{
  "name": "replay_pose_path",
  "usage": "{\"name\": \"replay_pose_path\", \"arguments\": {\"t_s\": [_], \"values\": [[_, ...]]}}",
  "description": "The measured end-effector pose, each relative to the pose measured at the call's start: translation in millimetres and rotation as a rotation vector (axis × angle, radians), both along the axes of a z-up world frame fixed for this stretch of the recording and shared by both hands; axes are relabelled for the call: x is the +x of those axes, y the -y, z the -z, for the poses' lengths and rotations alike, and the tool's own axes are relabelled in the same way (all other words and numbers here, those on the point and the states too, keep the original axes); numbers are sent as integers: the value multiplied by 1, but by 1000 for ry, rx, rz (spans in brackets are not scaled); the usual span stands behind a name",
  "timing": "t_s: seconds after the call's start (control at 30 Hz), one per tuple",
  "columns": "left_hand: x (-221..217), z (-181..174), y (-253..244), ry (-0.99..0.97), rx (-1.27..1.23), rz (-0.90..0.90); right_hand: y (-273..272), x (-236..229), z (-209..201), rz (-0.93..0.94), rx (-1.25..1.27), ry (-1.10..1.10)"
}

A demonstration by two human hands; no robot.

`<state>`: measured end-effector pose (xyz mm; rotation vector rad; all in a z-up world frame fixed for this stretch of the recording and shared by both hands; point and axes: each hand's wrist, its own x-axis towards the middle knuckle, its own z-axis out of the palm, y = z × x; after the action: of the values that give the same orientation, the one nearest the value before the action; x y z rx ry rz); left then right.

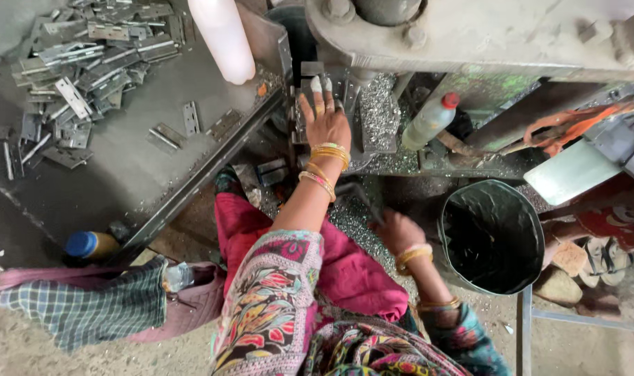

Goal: The person repeatedly places small metal pieces into a press machine, activates the press with a lever, and removes the processed pieces. The cycle continues with multiple identical metal parts handled one at a time.

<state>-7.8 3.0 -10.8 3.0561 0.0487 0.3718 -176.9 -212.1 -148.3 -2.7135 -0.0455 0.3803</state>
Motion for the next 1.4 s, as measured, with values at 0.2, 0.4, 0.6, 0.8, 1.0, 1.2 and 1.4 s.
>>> {"name": "replay_pose_path", "arguments": {"t_s": [0.2,0.4,0.6,0.8,1.0,1.2,1.4], "values": [[0,-11,-2,-33,-106,5,-8,-16,24,17,73,8],[-12,-2,-106,197,-452,-118,-1,-5,8,52,31,-18],[-7,27,-243,20,-204,-359,-6,0,27,22,86,-33],[9,33,-266,-75,-240,-444,-14,-3,11,54,3,-16],[-53,2,-238,383,-653,-304,-45,-11,-129,-50,-222,183],[-113,-36,-139,214,-1165,166,-141,9,-217,-283,260,878],[-134,-25,-116,45,-1388,234,-156,11,-173,-331,370,626]]}}
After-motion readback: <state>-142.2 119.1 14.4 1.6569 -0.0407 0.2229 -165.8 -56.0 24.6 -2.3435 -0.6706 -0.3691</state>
